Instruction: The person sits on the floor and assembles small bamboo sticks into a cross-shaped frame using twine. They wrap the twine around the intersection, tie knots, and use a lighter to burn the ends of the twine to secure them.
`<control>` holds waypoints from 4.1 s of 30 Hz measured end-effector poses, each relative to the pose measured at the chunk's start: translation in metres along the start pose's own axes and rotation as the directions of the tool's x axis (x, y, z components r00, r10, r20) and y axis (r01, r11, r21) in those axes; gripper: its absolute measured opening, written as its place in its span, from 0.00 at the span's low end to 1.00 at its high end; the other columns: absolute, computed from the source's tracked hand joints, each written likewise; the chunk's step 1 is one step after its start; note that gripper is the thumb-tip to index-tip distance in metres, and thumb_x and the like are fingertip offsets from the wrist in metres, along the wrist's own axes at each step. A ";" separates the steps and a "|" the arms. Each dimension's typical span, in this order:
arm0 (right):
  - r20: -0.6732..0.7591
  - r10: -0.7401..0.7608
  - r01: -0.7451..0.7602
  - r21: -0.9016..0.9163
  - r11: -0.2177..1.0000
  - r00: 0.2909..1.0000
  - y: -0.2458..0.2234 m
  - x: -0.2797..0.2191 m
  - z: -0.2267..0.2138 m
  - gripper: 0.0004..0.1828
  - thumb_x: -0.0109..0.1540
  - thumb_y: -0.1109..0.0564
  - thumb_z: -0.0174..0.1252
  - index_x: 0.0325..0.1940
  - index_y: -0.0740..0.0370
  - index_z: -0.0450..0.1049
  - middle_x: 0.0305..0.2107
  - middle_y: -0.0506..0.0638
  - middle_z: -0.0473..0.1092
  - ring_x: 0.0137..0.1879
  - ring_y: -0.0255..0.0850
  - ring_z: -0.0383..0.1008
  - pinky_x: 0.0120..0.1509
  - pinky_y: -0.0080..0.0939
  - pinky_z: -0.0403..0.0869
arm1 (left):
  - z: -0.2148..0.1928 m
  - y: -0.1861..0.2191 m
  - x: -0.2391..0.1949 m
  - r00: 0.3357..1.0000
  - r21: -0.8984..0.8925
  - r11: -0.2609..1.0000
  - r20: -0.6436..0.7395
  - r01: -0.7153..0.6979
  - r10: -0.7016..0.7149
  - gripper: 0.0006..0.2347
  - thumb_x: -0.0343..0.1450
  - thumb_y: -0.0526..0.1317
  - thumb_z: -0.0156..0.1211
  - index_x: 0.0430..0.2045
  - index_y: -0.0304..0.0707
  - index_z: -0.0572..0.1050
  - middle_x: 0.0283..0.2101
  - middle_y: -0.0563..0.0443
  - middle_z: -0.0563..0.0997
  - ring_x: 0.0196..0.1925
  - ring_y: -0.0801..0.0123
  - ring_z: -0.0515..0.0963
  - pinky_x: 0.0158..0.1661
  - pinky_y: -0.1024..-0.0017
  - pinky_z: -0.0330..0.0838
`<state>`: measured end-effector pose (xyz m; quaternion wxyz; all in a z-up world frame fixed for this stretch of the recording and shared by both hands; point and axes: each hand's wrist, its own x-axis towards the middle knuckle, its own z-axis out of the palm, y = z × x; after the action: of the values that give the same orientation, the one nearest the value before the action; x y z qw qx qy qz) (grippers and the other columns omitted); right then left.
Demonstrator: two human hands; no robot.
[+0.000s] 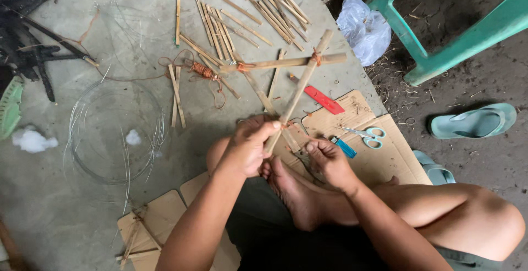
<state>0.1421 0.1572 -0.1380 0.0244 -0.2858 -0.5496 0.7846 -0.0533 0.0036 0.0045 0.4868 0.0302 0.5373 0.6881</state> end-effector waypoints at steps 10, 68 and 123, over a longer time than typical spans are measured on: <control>-0.052 -0.343 0.307 -0.337 0.890 0.938 -0.083 0.009 -0.031 0.26 0.60 0.68 0.57 0.64 0.65 0.69 0.60 0.49 0.70 0.64 0.40 0.69 0.68 0.38 0.66 | -0.002 0.041 -0.008 0.990 0.103 0.990 0.107 -0.100 0.089 0.07 0.70 0.35 0.59 0.33 0.28 0.79 0.30 0.53 0.81 0.29 0.79 0.74 0.28 0.80 0.66; -0.570 -0.151 0.505 0.536 0.676 0.808 -0.134 0.021 -0.287 0.18 0.81 0.47 0.43 0.40 0.51 0.69 0.27 0.42 0.66 0.26 0.32 0.56 0.31 0.33 0.57 | -0.018 0.006 -0.043 0.835 0.482 0.859 0.534 -0.176 -0.128 0.06 0.70 0.36 0.65 0.32 0.29 0.78 0.26 0.60 0.75 0.28 0.84 0.69 0.28 0.80 0.63; 0.121 -0.331 0.322 0.088 0.943 0.936 -0.064 -0.028 0.028 0.02 0.66 0.63 0.58 0.41 0.64 0.76 0.30 0.45 0.73 0.34 0.32 0.69 0.38 0.34 0.69 | 0.028 -0.013 -0.069 0.855 0.375 0.816 0.452 -0.439 0.253 0.06 0.75 0.37 0.62 0.39 0.34 0.73 0.26 0.65 0.68 0.26 0.87 0.64 0.26 0.82 0.60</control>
<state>0.1345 0.1485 -0.0632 0.1267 -0.1361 -0.5632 0.8051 0.0066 -0.0259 0.0397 0.4239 0.3785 0.5658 0.5974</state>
